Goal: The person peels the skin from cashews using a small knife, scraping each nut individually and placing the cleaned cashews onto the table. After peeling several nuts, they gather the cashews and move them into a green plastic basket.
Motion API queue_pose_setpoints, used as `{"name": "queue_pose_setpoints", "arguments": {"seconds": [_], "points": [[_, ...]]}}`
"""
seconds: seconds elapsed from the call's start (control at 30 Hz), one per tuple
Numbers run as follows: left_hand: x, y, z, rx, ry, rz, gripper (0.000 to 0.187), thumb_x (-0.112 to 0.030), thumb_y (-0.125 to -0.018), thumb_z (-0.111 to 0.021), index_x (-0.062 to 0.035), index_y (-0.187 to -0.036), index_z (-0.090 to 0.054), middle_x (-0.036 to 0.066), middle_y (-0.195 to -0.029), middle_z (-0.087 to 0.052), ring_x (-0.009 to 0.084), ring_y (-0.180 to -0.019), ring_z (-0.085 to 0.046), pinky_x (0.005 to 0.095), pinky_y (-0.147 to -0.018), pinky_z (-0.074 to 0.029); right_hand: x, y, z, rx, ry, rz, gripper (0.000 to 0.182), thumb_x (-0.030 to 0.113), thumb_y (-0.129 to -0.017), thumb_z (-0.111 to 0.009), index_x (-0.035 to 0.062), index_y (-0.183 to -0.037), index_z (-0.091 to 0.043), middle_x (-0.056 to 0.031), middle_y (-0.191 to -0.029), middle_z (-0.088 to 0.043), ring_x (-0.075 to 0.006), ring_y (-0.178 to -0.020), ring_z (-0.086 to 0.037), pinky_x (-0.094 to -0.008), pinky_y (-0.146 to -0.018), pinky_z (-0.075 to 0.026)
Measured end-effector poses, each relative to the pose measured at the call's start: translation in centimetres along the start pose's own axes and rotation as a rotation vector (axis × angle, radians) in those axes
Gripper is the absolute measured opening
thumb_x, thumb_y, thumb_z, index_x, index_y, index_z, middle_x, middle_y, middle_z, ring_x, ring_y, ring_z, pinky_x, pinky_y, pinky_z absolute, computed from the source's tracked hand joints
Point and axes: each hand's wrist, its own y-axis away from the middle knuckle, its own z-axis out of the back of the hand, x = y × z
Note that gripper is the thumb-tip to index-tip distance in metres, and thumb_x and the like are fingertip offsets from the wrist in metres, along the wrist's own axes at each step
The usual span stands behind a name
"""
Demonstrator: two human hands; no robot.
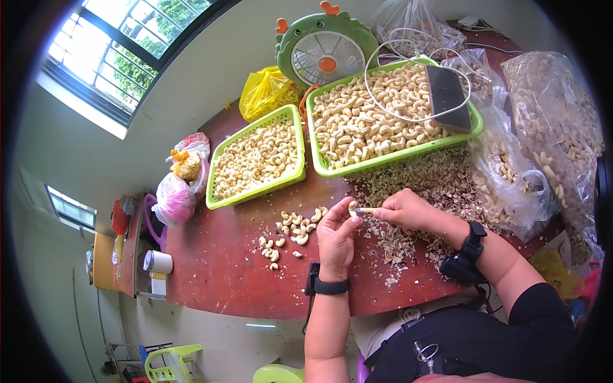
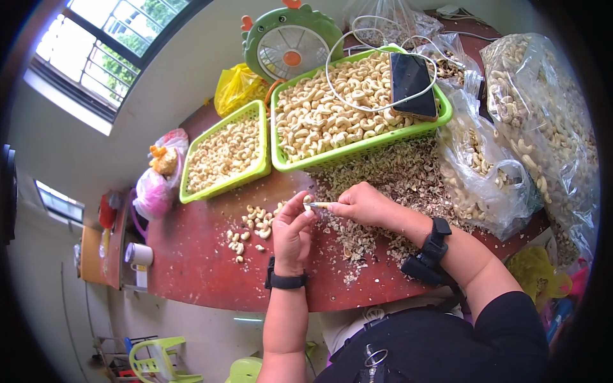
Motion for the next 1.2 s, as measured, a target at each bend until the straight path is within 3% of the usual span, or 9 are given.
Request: {"name": "queue_pose_setpoints", "arguments": {"seconds": [0.27,0.43,0.53,0.63,0.87,1.07,1.2], "points": [[0.2,-0.4,1.0,-0.067,0.013,0.171,0.027,0.005,-0.072,-0.057,0.0051,-0.098,-0.051,0.008,-0.086,-0.055,0.0115,-0.068,-0.054,0.0237,-0.057,-0.048,-0.4,-0.2,0.1,-0.025,0.117,-0.023,0.044,0.039,-0.077,-0.055,-0.0004,-0.058,-0.056,-0.0087,-0.042,-0.043,-0.0136,-0.038,-0.039,-0.0300,-0.041,-0.035],[-0.3,-0.2,0.9,-0.050,0.144,0.313,0.009,-0.005,-0.078,-0.053,0.0006,-0.086,-0.052,0.008,-0.072,-0.057,0.0123,-0.057,-0.054,0.0227,-0.050,-0.047,-0.7,-0.4,0.9,-0.142,0.039,-0.044,0.043,0.036,-0.078,-0.055,-0.0013,-0.057,-0.055,-0.0063,-0.042,-0.043,-0.0112,-0.039,-0.037,-0.0292,-0.040,-0.033],[0.1,-0.5,1.2,-0.026,0.170,0.262,0.010,-0.010,-0.081,-0.052,-0.0011,-0.084,-0.052,0.009,-0.072,-0.058,0.0128,-0.058,-0.055,0.0221,-0.050,-0.047,-0.9,-0.5,0.7,-0.075,0.027,-0.062,0.042,0.035,-0.079,-0.054,-0.0004,-0.056,-0.054,-0.0032,-0.041,-0.040,-0.0093,-0.039,-0.033,-0.0288,-0.039,-0.030],[0.2,-0.5,1.0,-0.086,0.145,0.219,0.011,-0.012,-0.081,-0.052,-0.0012,-0.084,-0.052,0.008,-0.073,-0.058,0.0136,-0.060,-0.057,0.0224,-0.051,-0.048,-0.8,-0.4,0.5,-0.047,-0.027,-0.076,0.043,0.033,-0.081,-0.052,0.0005,-0.053,-0.049,0.0020,-0.042,-0.037,-0.0060,-0.042,-0.030,-0.0260,-0.039,-0.027],[0.5,-0.3,0.7,-0.125,0.133,0.181,0.009,-0.007,-0.082,-0.051,-0.0004,-0.087,-0.051,0.008,-0.078,-0.058,0.0154,-0.062,-0.058,0.0233,-0.053,-0.050,-0.8,-0.3,0.1,-0.023,-0.075,-0.063,0.042,0.035,-0.080,-0.053,0.0008,-0.055,-0.053,-0.0008,-0.041,-0.039,-0.0078,-0.039,-0.032,-0.0271,-0.038,-0.029],[0.8,-0.5,0.6,-0.087,0.086,0.088,0.024,0.000,-0.080,-0.051,0.0007,-0.103,-0.049,0.008,-0.087,-0.057,0.0150,-0.073,-0.057,0.0244,-0.062,-0.050,-0.2,-0.1,0.1,-0.001,-0.052,-0.052,0.043,0.035,-0.081,-0.052,0.0013,-0.055,-0.052,0.0020,-0.042,-0.039,-0.0061,-0.041,-0.034,-0.0247,-0.038,-0.029],[1.0,-0.5,1.1,-0.036,0.065,0.105,0.031,0.001,-0.079,-0.052,0.0026,-0.109,-0.046,0.010,-0.095,-0.056,0.0166,-0.078,-0.057,0.0273,-0.068,-0.050,-0.2,0.0,0.1,0.004,-0.035,-0.067,0.042,0.036,-0.080,-0.052,0.0012,-0.057,-0.055,-0.0015,-0.042,-0.042,-0.0081,-0.040,-0.037,-0.0267,-0.039,-0.033]]}}
